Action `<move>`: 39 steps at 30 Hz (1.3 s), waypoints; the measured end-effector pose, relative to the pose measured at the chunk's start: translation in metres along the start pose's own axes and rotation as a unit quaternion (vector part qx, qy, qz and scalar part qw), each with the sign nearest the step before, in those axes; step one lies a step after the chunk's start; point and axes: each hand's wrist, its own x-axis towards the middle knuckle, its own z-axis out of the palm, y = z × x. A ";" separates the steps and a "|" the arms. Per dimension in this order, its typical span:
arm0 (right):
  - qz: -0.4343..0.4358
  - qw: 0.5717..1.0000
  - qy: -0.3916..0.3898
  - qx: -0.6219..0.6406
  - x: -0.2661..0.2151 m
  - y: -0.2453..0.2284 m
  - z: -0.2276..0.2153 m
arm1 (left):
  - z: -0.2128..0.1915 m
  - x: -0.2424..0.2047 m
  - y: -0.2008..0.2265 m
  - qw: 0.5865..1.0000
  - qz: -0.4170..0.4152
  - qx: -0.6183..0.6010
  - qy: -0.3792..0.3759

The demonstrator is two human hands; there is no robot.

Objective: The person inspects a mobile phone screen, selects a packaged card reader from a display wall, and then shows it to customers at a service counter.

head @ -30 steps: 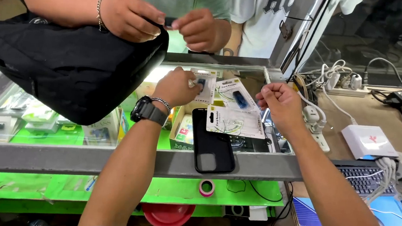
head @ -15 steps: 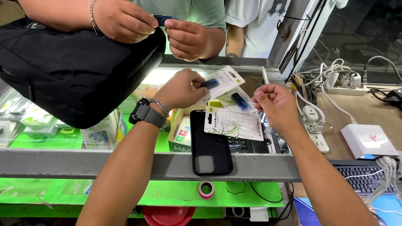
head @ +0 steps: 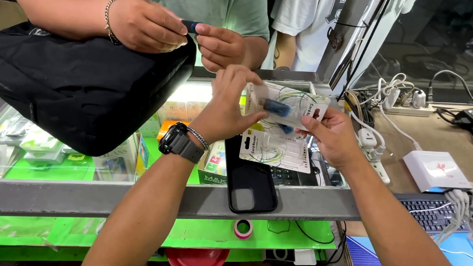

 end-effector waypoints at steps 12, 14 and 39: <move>-0.056 0.997 -0.024 -0.046 0.007 0.009 -0.012 | 0.001 -0.002 0.006 0.995 -0.018 -0.097 -0.008; -0.057 0.997 -0.021 -0.045 0.007 0.010 -0.012 | 0.000 -0.002 0.006 0.995 -0.016 -0.096 -0.011; -0.054 0.996 -0.025 -0.073 0.010 0.004 -0.010 | 0.003 0.002 0.004 0.990 0.107 -0.082 0.043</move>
